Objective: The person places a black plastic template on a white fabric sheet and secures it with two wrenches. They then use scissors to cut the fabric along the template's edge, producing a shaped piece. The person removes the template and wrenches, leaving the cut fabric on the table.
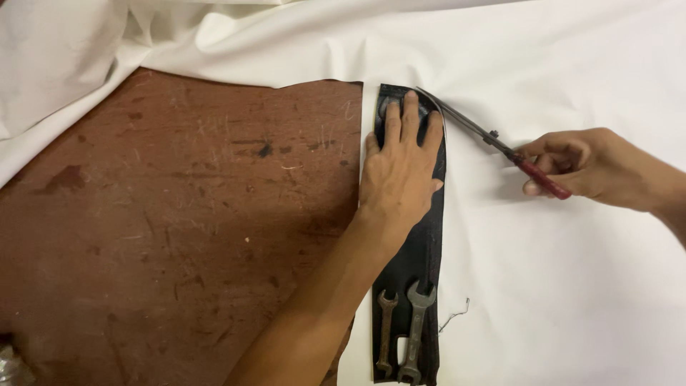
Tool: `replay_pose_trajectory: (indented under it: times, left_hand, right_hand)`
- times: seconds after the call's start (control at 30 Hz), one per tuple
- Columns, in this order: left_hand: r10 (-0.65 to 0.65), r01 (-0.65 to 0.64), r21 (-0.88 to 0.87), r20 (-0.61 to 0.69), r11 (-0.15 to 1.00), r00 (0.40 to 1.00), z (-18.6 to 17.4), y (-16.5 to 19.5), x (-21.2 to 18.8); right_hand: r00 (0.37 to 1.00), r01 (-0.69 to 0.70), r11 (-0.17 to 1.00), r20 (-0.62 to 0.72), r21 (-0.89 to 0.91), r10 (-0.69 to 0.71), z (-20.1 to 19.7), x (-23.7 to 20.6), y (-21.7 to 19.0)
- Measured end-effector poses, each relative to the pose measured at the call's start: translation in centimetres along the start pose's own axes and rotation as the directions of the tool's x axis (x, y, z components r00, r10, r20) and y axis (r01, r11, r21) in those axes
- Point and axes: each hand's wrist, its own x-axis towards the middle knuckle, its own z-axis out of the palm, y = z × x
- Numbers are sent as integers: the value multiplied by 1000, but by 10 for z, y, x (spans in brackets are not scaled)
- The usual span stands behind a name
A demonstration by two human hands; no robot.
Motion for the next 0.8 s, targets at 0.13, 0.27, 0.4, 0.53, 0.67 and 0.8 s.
replay_pose_trajectory:
  times: [0.13,0.27,0.4,0.53,0.67,0.8]
  left_hand:
    - [17,-17,-15,-23,1000,1000,3,0,-1]
    - [20,-24,-39,-107,999,994,7,-2,-3]
    - [29,-41,-71,-173,997,985,11,-3,-5]
    - [30,-51,-84,-242,995,970,16,-3,-5]
    - [39,-65,-99,-244,993,969,19,-3,-4]
    - [34,-60,-114,-217,992,976,18,-4,-5]
  right_hand:
    - [1000,-3,1000,25,-16,4,-11,7,-6]
    - [998,-56,996,-4,-63,55,-16,13,-24]
    - [998,-64,996,11,-67,65,-24,26,-27]
    - [995,14,1000,101,-6,-13,-32,46,-9]
    - [996,22,999,84,-34,-19,-41,65,9]
    - [995,46,995,89,-89,-38,-50,82,9]
